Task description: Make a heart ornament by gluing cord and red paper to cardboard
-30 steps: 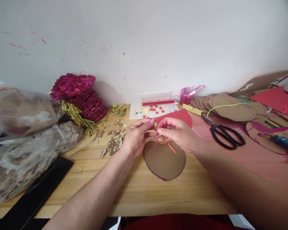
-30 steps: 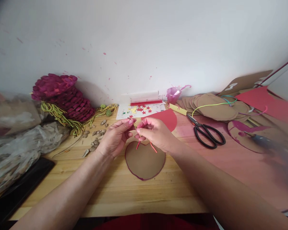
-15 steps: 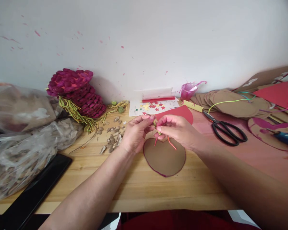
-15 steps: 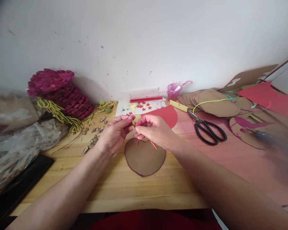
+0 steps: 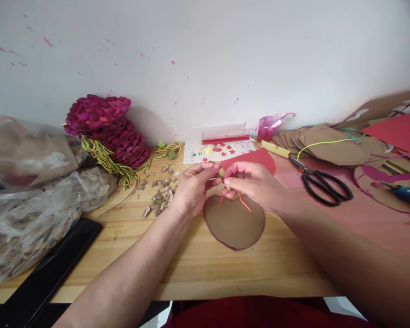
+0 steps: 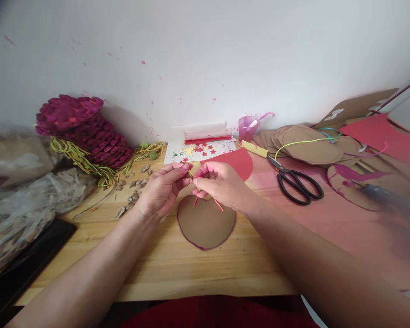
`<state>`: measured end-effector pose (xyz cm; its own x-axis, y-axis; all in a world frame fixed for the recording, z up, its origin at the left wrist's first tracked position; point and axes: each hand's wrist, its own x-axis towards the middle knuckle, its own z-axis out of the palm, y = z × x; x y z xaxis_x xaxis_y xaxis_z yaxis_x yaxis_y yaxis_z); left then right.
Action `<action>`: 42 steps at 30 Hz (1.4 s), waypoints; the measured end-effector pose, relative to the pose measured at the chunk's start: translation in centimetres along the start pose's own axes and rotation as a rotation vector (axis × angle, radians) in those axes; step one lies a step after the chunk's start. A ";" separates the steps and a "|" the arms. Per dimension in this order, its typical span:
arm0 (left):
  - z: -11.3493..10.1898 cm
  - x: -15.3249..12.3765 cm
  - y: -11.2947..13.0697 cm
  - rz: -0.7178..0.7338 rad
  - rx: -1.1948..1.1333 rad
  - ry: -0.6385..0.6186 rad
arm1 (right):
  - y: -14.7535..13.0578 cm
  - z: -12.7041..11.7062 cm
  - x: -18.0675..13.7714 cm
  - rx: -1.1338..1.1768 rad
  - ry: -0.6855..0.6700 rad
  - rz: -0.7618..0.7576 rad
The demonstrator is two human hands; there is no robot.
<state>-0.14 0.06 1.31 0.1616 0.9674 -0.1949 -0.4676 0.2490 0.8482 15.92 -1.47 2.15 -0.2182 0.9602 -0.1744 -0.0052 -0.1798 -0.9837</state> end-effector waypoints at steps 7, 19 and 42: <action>-0.1 0.1 -0.1 0.038 -0.009 -0.032 | -0.2 -0.3 0.2 0.230 -0.067 0.069; 0.0 0.1 -0.1 0.068 0.017 -0.022 | 0.0 -0.1 0.1 -0.055 -0.007 -0.010; 0.1 0.0 -0.1 0.030 0.044 0.004 | -0.3 0.0 -0.1 -0.093 0.011 -0.007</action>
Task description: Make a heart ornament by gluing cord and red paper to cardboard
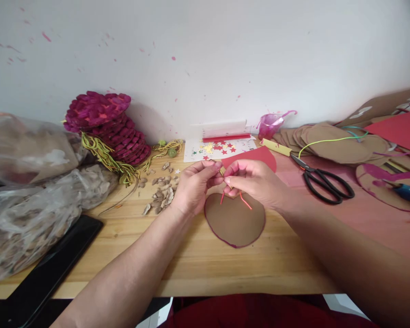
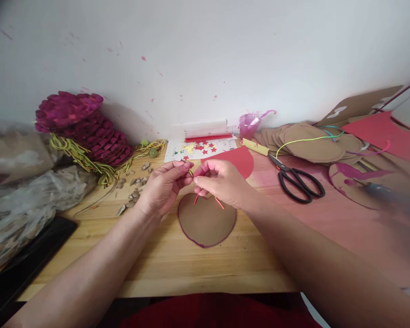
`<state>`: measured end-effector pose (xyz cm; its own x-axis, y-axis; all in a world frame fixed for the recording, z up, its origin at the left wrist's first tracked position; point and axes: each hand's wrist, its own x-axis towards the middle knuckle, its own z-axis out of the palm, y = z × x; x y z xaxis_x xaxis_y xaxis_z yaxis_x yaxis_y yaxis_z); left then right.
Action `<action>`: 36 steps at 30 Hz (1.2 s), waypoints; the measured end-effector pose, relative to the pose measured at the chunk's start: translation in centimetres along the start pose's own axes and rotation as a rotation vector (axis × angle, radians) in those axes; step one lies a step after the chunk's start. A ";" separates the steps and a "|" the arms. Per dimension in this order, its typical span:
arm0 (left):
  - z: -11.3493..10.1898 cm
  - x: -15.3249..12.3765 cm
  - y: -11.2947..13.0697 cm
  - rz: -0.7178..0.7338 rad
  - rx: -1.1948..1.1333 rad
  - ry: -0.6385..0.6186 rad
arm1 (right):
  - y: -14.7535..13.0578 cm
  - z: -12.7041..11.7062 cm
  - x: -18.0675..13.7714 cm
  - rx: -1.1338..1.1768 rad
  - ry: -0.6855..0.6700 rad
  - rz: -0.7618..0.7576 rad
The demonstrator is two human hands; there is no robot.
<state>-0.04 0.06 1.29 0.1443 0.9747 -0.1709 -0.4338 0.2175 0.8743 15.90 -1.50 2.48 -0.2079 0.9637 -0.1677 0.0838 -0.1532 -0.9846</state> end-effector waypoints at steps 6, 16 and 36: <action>0.0 0.0 0.0 0.027 -0.013 -0.001 | 0.0 -0.4 0.1 0.183 -0.038 0.053; 0.1 -0.1 0.2 0.047 -0.013 -0.014 | 0.5 -0.7 0.3 0.282 -0.104 0.061; 0.0 -0.2 0.0 0.025 0.015 -0.024 | 0.2 -0.3 0.1 0.192 -0.046 0.045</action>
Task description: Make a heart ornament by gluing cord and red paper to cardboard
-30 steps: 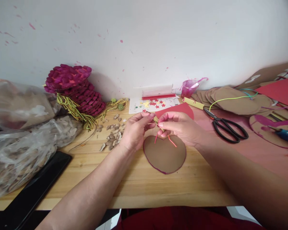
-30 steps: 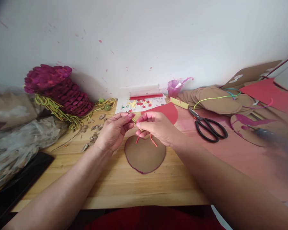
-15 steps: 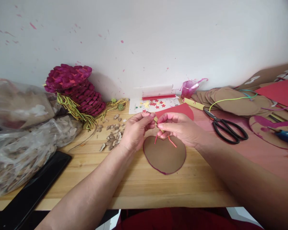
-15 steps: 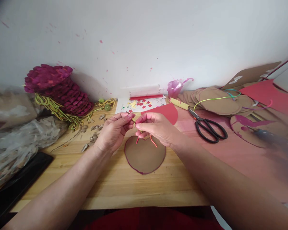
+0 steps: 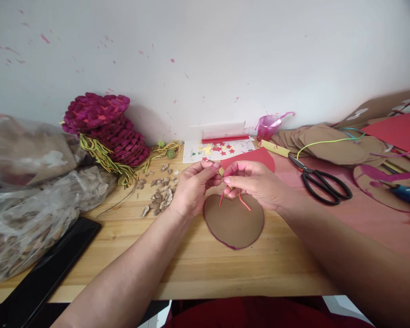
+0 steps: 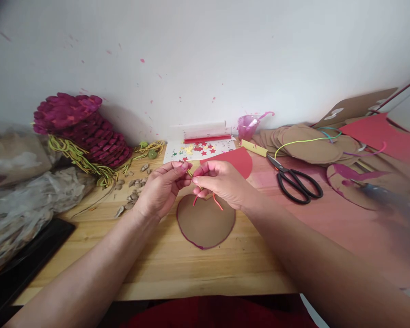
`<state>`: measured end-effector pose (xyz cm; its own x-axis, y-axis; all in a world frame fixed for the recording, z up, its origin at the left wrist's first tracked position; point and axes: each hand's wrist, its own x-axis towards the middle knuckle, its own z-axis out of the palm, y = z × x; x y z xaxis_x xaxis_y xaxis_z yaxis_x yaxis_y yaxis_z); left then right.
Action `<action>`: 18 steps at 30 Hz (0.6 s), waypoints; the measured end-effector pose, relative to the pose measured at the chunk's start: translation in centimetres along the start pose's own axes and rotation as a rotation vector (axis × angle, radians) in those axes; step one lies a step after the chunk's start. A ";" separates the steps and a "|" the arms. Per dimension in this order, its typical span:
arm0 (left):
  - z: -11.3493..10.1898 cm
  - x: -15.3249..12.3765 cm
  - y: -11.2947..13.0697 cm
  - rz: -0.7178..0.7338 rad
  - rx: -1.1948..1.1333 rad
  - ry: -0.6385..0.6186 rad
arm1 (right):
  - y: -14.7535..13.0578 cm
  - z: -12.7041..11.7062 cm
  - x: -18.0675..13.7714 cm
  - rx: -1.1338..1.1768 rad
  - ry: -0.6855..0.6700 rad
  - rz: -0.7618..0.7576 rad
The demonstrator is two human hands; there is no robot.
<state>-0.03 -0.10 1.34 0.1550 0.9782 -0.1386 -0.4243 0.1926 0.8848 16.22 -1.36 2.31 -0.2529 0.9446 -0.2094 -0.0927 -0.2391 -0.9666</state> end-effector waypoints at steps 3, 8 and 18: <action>0.0 0.0 0.0 -0.006 -0.001 0.005 | 0.0 0.0 0.0 -0.051 0.013 -0.008; 0.0 0.0 -0.1 -0.007 0.005 0.006 | 0.2 0.0 0.1 -0.135 0.028 -0.046; 0.1 0.0 0.1 0.002 0.007 0.023 | -0.4 -0.1 -0.1 -0.019 0.021 0.003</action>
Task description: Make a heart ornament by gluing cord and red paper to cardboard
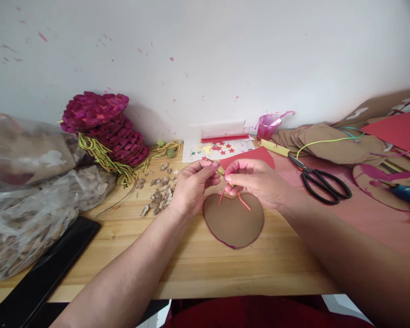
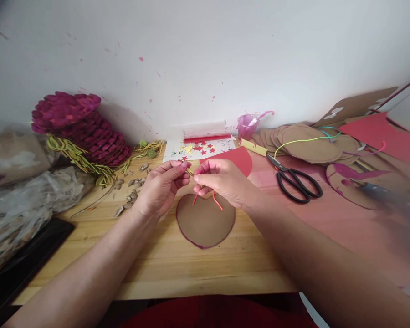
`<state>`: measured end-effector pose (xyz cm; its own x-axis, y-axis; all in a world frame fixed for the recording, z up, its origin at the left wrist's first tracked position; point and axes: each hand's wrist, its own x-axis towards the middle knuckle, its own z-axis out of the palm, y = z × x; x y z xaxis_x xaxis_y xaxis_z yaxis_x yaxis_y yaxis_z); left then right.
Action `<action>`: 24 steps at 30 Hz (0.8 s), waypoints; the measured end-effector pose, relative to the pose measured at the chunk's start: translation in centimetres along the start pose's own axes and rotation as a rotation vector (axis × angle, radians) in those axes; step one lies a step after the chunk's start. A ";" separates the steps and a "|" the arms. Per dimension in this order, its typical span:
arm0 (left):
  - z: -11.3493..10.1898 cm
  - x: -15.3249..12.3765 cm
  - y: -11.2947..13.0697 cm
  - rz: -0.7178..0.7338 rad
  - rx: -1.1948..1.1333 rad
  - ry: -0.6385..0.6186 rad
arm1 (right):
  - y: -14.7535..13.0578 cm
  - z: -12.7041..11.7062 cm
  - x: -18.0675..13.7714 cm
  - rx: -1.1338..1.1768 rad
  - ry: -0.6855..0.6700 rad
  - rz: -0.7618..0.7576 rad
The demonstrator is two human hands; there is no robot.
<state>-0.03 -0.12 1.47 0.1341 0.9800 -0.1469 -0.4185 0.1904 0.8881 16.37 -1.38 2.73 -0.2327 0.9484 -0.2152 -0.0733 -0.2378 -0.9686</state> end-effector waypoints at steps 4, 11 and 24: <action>0.0 0.0 0.0 0.002 0.003 -0.004 | -0.1 -0.1 0.0 0.033 -0.015 0.012; 0.0 0.0 -0.1 0.004 0.003 -0.005 | 0.1 0.1 0.0 -0.005 -0.019 0.005; 0.0 0.0 -0.2 -0.009 0.015 -0.014 | 0.3 0.0 0.1 -0.134 -0.013 -0.036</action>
<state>0.01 -0.12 1.29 0.1503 0.9773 -0.1490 -0.4039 0.1983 0.8930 16.30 -1.35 2.43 -0.2446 0.9529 -0.1795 0.0481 -0.1730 -0.9837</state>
